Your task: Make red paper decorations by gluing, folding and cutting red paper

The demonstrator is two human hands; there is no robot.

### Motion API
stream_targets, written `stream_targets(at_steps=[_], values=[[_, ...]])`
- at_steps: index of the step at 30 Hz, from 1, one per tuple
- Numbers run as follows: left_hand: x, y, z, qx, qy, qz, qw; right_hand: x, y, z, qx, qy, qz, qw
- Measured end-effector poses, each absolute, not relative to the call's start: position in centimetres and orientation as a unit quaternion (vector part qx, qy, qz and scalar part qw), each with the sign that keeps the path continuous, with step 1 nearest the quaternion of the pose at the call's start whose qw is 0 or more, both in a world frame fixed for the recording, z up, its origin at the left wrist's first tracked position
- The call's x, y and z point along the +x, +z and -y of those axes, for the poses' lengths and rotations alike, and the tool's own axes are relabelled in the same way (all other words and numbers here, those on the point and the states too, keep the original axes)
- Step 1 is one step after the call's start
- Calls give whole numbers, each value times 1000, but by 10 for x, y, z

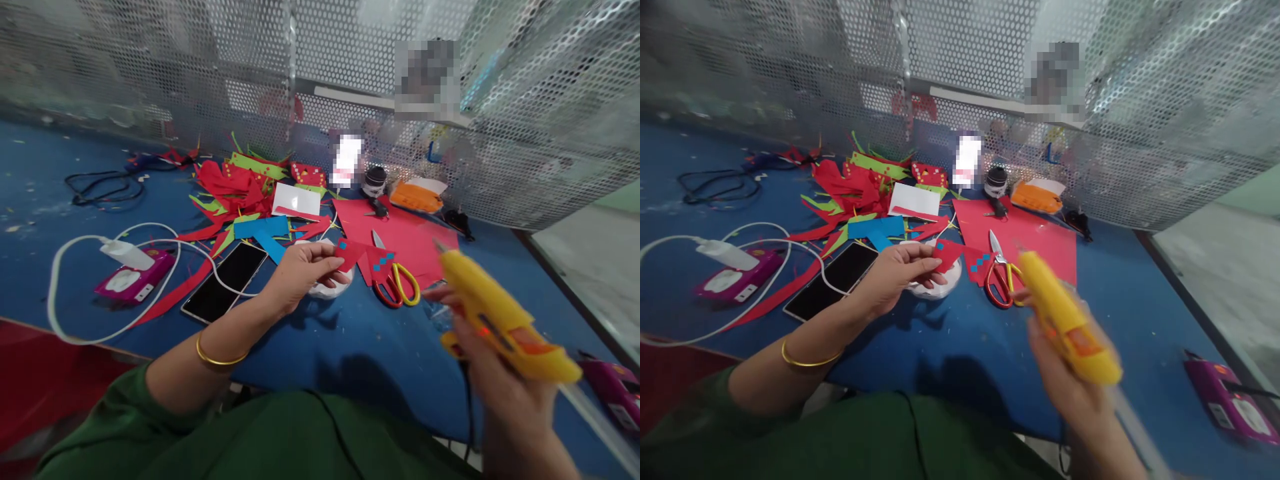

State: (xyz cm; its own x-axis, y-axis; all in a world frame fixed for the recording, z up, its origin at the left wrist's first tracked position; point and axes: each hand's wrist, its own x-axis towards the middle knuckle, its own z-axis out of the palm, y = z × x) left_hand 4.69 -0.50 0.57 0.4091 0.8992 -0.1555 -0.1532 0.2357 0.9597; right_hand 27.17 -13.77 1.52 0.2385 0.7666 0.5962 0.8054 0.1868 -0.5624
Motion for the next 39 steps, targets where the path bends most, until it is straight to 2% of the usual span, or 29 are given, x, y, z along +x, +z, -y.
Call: stream_targets(at_steps=[4, 12, 39], values=[[46, 7, 5, 488, 387, -377, 685, 228, 10, 130, -574, 56, 696, 428], [46, 10, 6, 469, 374, -394, 697, 218, -4, 106, -529, -25, 753, 390], [47, 8, 5, 481, 373, -414, 677, 220, -10, 110, -584, 25, 730, 356]])
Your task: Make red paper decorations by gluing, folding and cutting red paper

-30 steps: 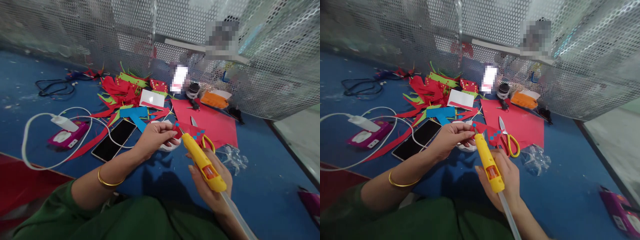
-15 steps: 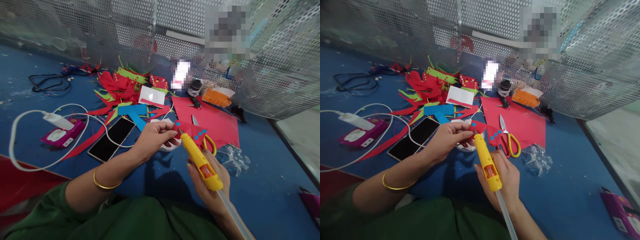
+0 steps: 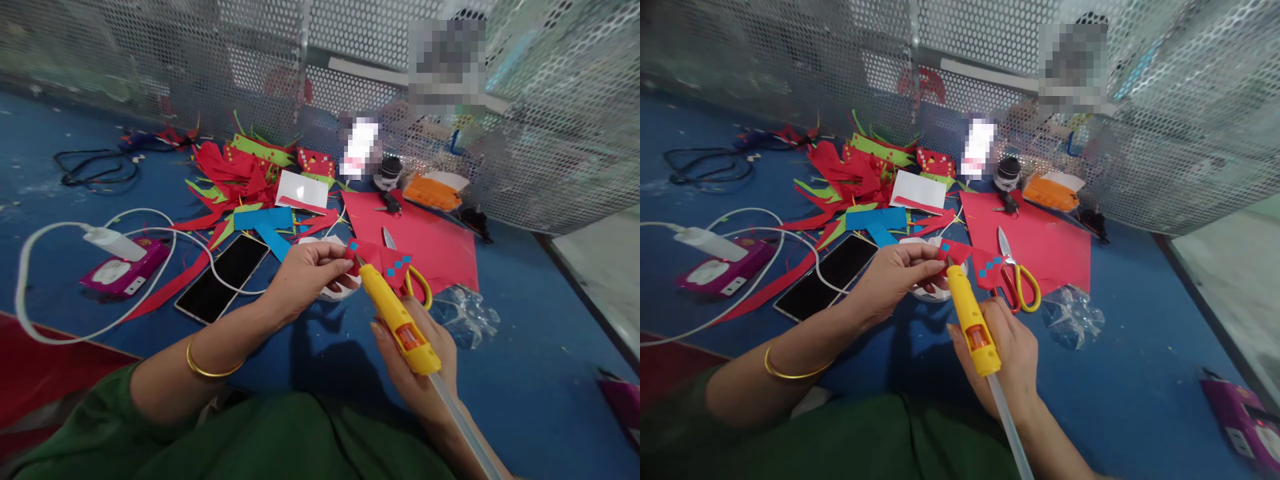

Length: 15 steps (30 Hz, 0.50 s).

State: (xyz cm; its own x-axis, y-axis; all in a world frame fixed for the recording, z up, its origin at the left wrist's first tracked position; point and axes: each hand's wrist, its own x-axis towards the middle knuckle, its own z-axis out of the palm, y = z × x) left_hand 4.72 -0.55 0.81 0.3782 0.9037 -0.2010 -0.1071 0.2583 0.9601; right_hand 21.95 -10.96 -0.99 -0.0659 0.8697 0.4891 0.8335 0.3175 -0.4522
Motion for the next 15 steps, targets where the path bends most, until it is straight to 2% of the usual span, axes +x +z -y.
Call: stream_targets(at_steps=[15], values=[[47, 7, 5, 483, 379, -407, 676, 220, -11, 110, -584, 11, 733, 347]])
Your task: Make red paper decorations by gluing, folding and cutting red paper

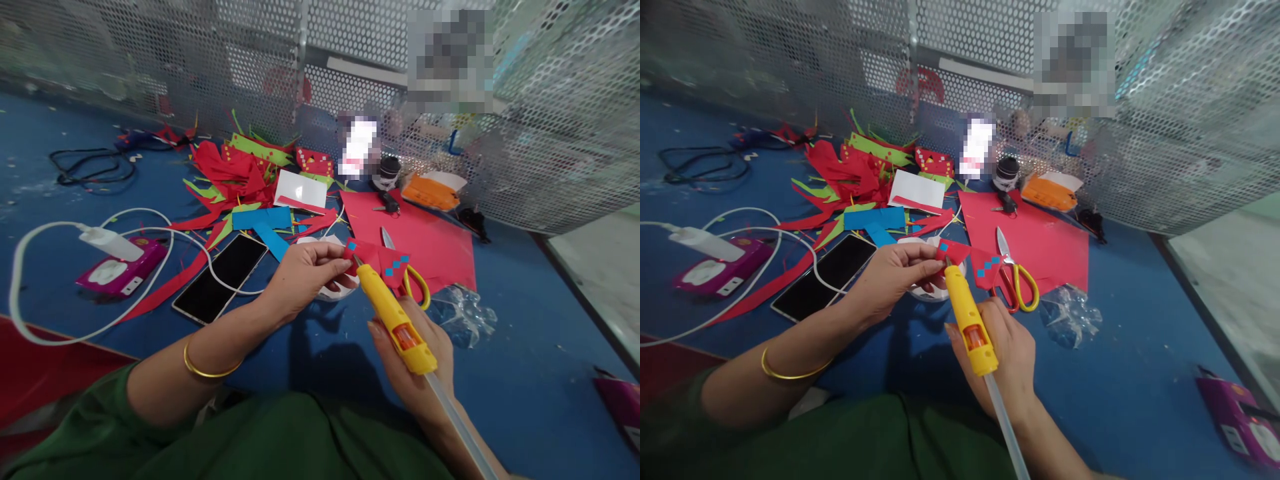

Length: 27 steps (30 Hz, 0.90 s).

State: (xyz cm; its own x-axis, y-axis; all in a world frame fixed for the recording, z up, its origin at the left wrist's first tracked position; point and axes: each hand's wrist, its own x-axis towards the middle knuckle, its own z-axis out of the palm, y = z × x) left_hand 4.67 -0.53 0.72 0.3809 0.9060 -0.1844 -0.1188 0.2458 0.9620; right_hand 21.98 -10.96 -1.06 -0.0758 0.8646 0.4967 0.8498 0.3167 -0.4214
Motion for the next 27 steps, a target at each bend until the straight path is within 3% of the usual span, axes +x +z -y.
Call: stream_targets(at_steps=[27], values=[[47, 6, 5, 481, 385, -404, 676, 221, -14, 111, -590, 7, 728, 350]])
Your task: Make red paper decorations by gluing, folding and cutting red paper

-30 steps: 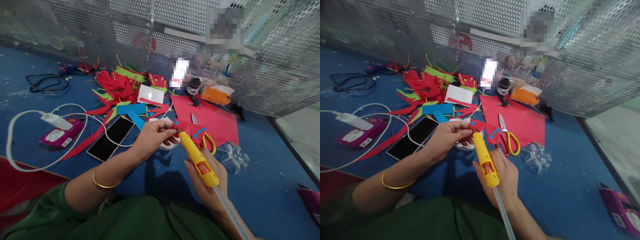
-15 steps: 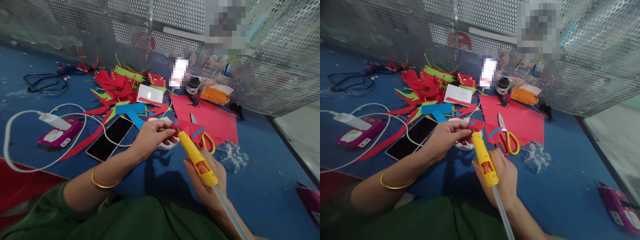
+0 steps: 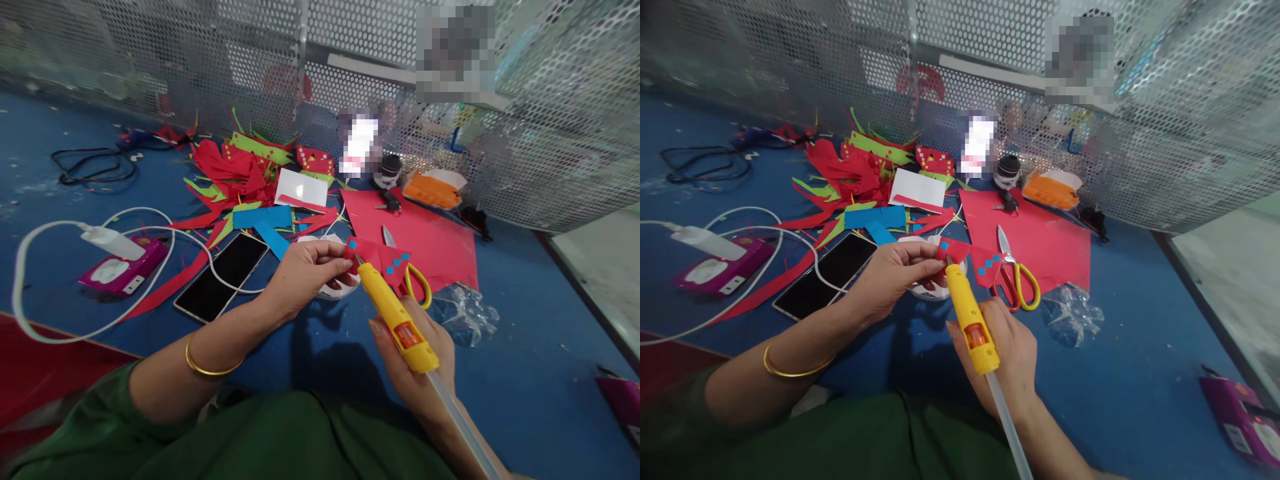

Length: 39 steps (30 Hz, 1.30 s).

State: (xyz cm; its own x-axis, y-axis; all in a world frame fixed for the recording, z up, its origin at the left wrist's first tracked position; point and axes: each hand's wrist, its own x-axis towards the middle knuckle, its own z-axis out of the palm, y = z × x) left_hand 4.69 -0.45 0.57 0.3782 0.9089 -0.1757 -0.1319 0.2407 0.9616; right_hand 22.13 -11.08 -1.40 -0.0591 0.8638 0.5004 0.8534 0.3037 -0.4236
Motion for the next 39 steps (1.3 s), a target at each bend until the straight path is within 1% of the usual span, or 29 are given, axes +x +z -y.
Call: stream_targets(at_steps=[28, 39], values=[[48, 4, 5, 486, 390, -405, 669, 221, -13, 111, -585, -22, 734, 345], [49, 4, 5, 484, 397, -408, 665, 218, -11, 111, -589, -14, 729, 347]])
